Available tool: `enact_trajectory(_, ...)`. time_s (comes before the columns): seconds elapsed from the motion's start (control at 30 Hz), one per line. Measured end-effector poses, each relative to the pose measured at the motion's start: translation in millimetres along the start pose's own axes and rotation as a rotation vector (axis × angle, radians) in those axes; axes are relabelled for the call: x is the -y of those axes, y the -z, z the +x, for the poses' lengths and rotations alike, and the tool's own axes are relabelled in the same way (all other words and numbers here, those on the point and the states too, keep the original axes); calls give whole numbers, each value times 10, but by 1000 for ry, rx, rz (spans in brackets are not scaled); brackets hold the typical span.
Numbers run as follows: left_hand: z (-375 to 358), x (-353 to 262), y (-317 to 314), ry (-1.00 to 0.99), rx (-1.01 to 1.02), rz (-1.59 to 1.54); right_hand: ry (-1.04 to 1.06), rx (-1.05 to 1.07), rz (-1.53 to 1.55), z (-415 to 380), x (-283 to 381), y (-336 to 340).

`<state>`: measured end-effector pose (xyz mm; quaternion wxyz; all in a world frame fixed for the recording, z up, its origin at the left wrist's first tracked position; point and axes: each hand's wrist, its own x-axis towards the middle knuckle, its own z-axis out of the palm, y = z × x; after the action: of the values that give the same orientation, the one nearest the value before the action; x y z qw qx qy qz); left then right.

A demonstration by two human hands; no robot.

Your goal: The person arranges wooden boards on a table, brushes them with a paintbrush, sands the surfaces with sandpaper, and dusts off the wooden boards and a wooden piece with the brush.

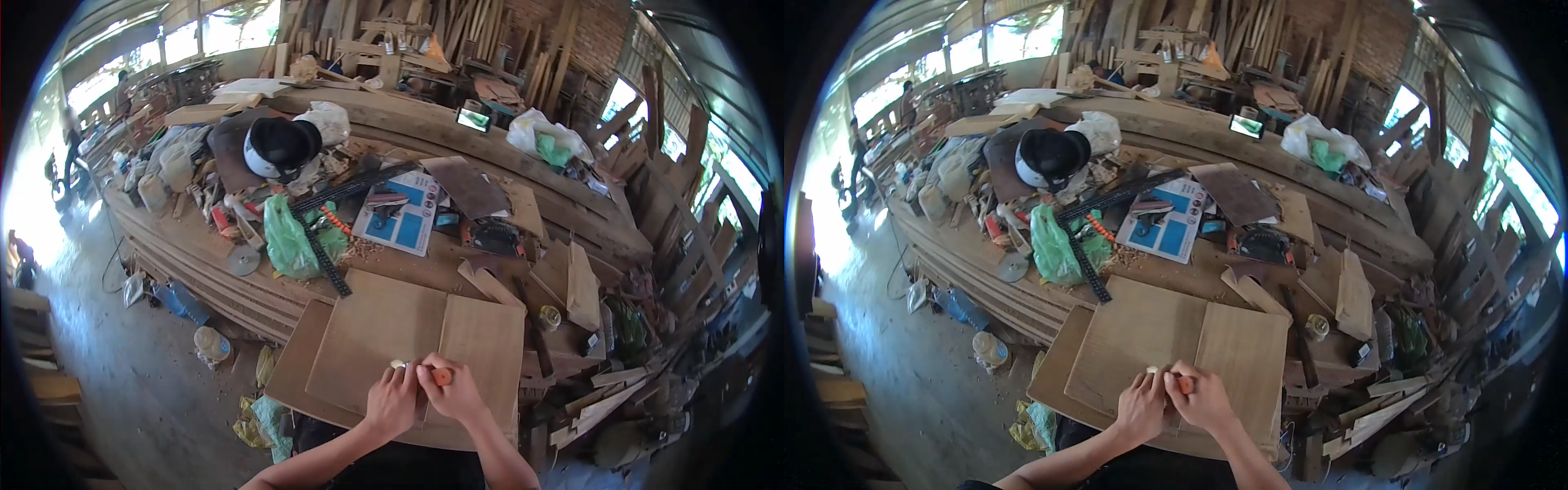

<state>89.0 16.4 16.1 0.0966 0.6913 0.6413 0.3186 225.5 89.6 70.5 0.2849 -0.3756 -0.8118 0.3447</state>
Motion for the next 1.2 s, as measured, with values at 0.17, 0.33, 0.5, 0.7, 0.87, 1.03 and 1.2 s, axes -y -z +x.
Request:
enact_trajectory(0.17,11,-153,-57,-79,77,-46,-317,-151,249,-582,-443,404)
enact_trajectory(0.33,-68,-61,-243,-168,192,50,-461,-523,182,-1224,-803,907)
enact_trajectory(0.5,-52,-88,-253,-168,265,108,-429,-573,-452,-1093,-441,754)
enact_trajectory(0.7,-63,-28,-282,-180,354,238,-86,-342,-425,-397,-143,-60)
enact_trajectory(0.87,-72,-80,-283,-130,270,158,-255,-324,18,-329,-378,188)
enact_trajectory(1.03,-66,-53,-252,-158,250,185,-163,-661,-340,-708,-826,795)
enact_trajectory(1.2,-55,-84,-237,-155,211,177,-278,-737,-506,-667,-934,857)
